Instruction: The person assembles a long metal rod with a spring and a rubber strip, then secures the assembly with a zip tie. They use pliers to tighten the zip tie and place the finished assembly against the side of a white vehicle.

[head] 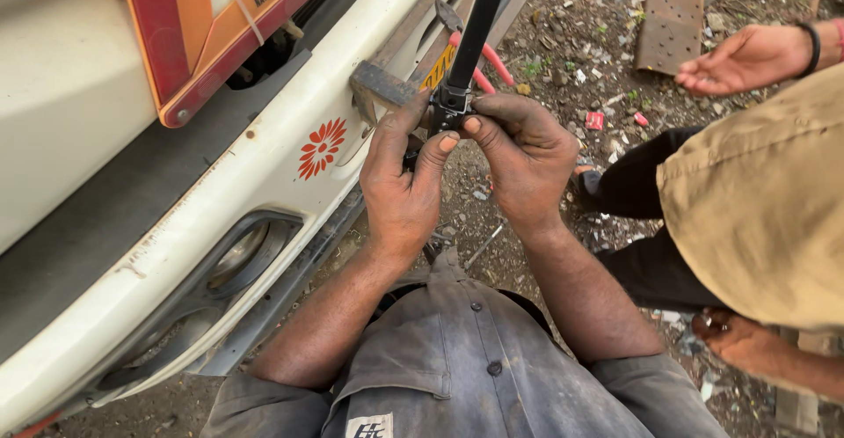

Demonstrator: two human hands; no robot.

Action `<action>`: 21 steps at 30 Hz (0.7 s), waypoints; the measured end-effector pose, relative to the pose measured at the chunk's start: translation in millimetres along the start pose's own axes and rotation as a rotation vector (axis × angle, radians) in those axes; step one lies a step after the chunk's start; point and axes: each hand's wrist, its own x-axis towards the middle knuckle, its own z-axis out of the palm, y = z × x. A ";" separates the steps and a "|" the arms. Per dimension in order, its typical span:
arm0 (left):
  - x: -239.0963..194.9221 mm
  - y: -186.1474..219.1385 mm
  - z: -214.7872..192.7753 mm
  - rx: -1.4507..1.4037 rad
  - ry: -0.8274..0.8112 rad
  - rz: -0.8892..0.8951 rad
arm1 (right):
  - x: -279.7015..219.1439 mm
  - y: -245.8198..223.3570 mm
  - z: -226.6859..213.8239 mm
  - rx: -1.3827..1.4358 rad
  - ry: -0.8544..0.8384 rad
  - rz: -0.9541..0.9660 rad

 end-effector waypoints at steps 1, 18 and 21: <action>-1.2 -1.3 -4.9 0.003 -0.012 -0.003 | -3.2 -0.2 3.8 -0.035 0.006 -0.009; -24.7 -19.1 -63.1 -0.112 -0.087 0.010 | -45.3 -21.1 60.1 -0.710 0.000 -0.339; -26.0 -18.5 -67.9 -0.130 -0.082 0.032 | -48.9 -22.2 65.3 -0.721 0.024 -0.307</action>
